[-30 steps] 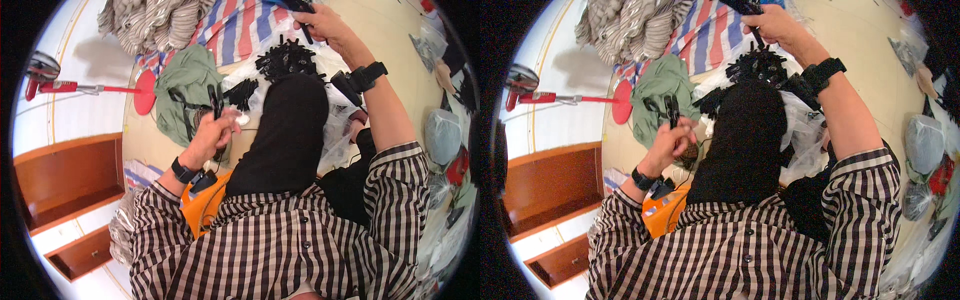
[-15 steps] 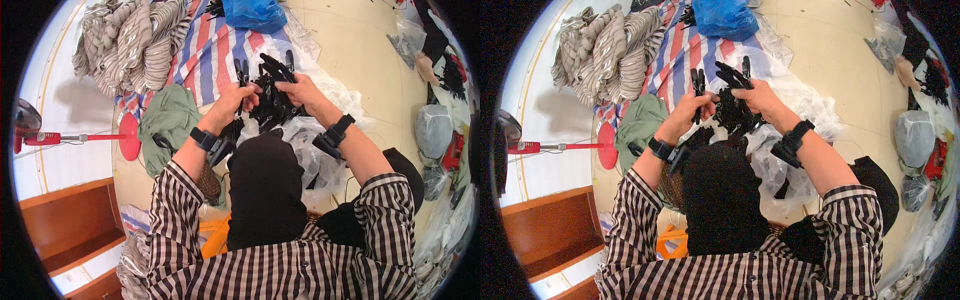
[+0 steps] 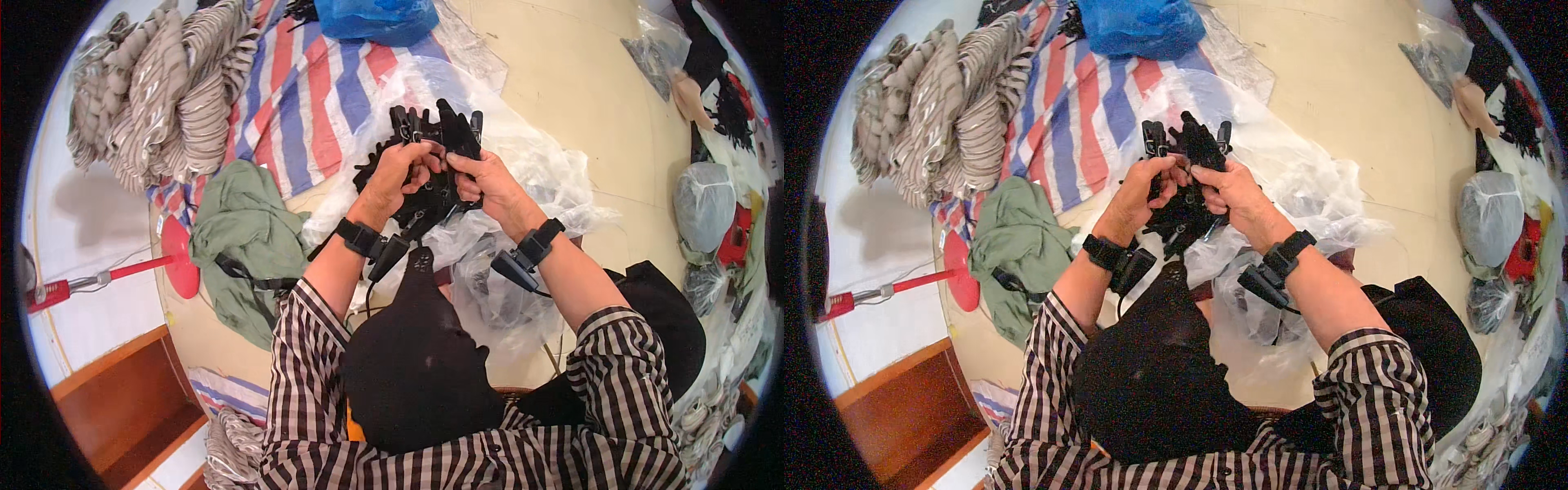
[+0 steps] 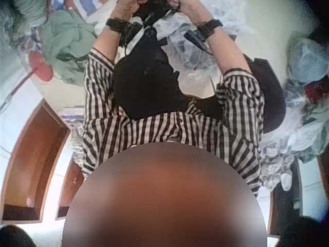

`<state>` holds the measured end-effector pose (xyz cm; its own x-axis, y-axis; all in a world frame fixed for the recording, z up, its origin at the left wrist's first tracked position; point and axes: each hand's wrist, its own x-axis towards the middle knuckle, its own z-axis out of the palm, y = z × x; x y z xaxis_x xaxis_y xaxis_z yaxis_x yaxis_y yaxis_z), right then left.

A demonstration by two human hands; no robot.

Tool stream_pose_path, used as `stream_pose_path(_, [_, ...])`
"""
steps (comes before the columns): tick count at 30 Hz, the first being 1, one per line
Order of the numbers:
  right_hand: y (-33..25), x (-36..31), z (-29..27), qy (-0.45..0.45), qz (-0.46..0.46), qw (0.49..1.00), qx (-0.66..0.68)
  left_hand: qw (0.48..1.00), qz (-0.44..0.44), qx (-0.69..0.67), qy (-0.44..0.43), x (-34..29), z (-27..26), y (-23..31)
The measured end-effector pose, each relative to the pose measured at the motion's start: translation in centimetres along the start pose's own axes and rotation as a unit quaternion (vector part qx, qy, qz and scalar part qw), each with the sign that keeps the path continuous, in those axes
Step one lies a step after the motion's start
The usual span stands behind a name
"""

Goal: Inspecting and sorting black buckled shoe straps from a pile.

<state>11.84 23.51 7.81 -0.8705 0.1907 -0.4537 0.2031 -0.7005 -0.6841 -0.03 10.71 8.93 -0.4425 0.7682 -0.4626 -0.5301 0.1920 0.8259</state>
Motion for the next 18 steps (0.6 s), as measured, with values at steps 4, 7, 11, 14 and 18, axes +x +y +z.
stream_pose_path(4, [0.6, 0.5, -2.2, 0.048, -0.013, 0.999, 0.011, 0.999, 0.004, -0.039, -0.027, 2.1, 1.1, -1.9])
stream_pose_path(7, [0.9, 0.5, -3.4, 0.056, -0.022, 0.997, 0.049, 0.995, 0.005, -0.063, -0.07, 3.1, 1.2, -3.3])
stream_pose_path(11, [2.2, 0.7, -4.9, 0.087, -0.006, 0.995, 0.056, 0.988, 0.007, -0.125, -0.086, 3.5, 0.8, -5.4])
stream_pose_path(14, [2.3, 0.2, -5.2, 0.114, 0.002, 0.992, 0.05, 0.983, -0.018, -0.167, -0.074, 3.9, 0.9, -6.6])
stream_pose_path(18, [2.8, 0.0, -5.9, 0.152, -0.004, 0.988, 0.009, 0.979, -0.043, -0.176, -0.09, 3.9, 0.8, -8.1])
